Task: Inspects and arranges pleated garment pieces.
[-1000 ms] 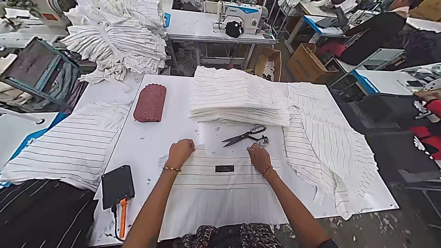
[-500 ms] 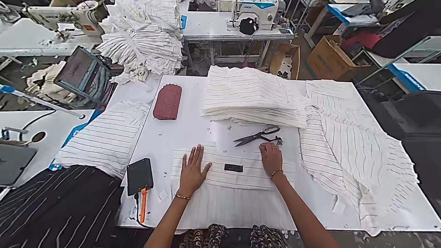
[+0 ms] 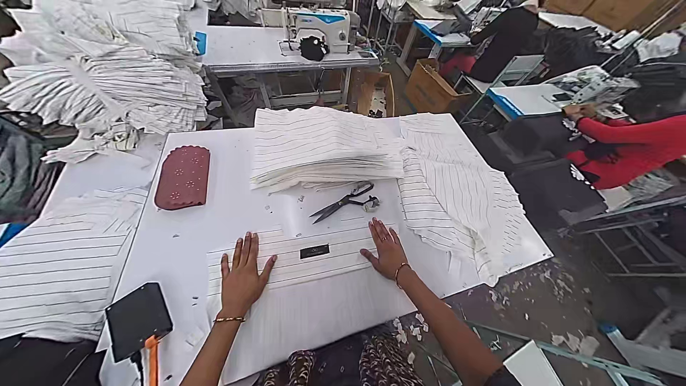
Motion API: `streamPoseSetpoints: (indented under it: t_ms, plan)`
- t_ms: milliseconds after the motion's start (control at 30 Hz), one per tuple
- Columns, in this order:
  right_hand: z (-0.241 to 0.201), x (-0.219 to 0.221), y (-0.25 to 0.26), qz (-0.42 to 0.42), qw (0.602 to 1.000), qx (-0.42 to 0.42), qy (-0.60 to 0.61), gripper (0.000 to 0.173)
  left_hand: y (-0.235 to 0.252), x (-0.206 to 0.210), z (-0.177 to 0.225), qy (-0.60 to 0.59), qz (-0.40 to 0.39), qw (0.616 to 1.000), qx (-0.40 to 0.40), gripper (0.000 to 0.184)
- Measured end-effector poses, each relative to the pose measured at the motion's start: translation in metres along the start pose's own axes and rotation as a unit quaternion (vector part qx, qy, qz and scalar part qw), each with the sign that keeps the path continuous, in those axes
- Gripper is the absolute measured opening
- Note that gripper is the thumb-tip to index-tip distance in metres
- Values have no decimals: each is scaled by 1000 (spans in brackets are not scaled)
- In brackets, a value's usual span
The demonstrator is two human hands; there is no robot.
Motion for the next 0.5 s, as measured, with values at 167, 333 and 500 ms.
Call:
streamPoseSetpoints:
  t_ms: [167,333,500]
  plan:
    - [30,-3,-10,60,995,75,13,91,-9,-8,-18,-12,30,999,-35,91]
    - [36,-19,-17,71,974,212,41,99,0,-28,-28,-44,46,994,-90,74]
    - [-90,2,-80,204,947,28,247,103,3,-73,41,-102,-131,984,-61,37]
Point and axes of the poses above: each hand's wrist, its own y-axis towards the middle knuckle, its own x-axis out of the palm, z = x × y, the point moved 5 cm from there along y, towards the middle knuckle
